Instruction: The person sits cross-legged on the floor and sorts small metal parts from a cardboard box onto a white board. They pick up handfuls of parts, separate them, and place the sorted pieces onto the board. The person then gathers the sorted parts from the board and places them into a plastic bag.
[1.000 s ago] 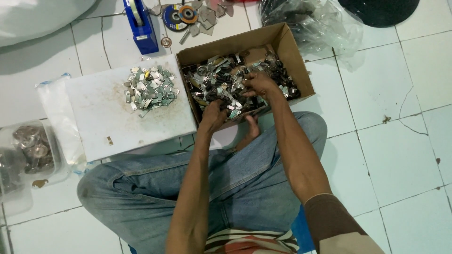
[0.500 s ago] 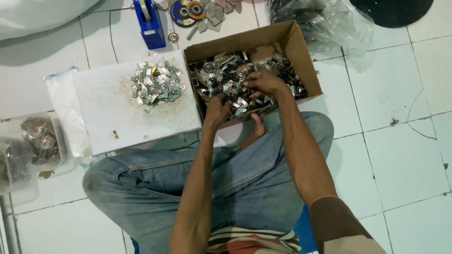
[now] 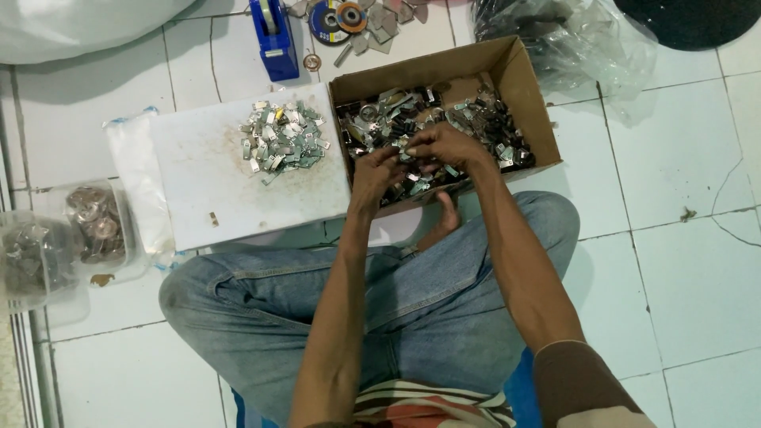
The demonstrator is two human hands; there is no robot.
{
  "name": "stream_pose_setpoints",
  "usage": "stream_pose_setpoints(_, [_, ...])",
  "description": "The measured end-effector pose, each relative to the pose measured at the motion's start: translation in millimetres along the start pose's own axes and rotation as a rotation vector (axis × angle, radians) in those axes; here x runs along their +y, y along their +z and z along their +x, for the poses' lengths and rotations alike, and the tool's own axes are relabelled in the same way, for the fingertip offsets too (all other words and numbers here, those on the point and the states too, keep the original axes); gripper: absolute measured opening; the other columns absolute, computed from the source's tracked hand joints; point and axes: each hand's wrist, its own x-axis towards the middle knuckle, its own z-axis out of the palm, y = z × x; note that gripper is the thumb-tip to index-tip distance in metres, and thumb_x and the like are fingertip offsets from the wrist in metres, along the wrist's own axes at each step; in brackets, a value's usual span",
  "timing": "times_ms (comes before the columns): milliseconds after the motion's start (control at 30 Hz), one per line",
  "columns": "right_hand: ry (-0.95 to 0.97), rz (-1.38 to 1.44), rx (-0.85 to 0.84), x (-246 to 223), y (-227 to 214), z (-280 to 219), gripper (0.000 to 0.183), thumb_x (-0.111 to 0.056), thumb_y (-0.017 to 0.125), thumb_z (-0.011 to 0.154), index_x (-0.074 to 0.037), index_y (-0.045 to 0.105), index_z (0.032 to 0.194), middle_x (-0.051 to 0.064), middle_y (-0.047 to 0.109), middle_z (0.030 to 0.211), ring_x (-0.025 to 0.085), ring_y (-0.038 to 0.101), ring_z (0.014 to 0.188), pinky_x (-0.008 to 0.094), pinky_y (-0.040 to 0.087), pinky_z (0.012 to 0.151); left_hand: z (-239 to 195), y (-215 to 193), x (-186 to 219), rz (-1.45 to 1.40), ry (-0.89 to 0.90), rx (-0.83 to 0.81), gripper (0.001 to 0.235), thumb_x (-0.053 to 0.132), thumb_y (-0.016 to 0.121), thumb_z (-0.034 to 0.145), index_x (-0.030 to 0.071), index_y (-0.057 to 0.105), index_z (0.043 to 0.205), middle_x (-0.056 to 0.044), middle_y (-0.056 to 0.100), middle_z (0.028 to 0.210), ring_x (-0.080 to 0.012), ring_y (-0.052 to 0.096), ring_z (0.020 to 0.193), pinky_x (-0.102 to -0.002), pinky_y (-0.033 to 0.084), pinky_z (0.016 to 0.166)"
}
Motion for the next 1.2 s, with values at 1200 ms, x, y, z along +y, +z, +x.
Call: stream_pose_setpoints(1200, [-0.199, -0.773, 0.031, 58.0, -8.8, 36.7, 0.037, -0.036, 0.08, 0.081, -0.008, 0.08, 0.104, 0.023, 0.076, 0.1, 0.051, 0.069, 0.101, 0.059, 0.055, 0.084, 27.7, -12.2, -29.0, -0.114, -0.07, 0.14, 0.033, 0.015, 0.08, 0.09, -0.005, 0.07, 0.114, -0.023, 0.069, 0.091, -0.0322, 0.077, 0.081, -0.041, 0.069, 0.071])
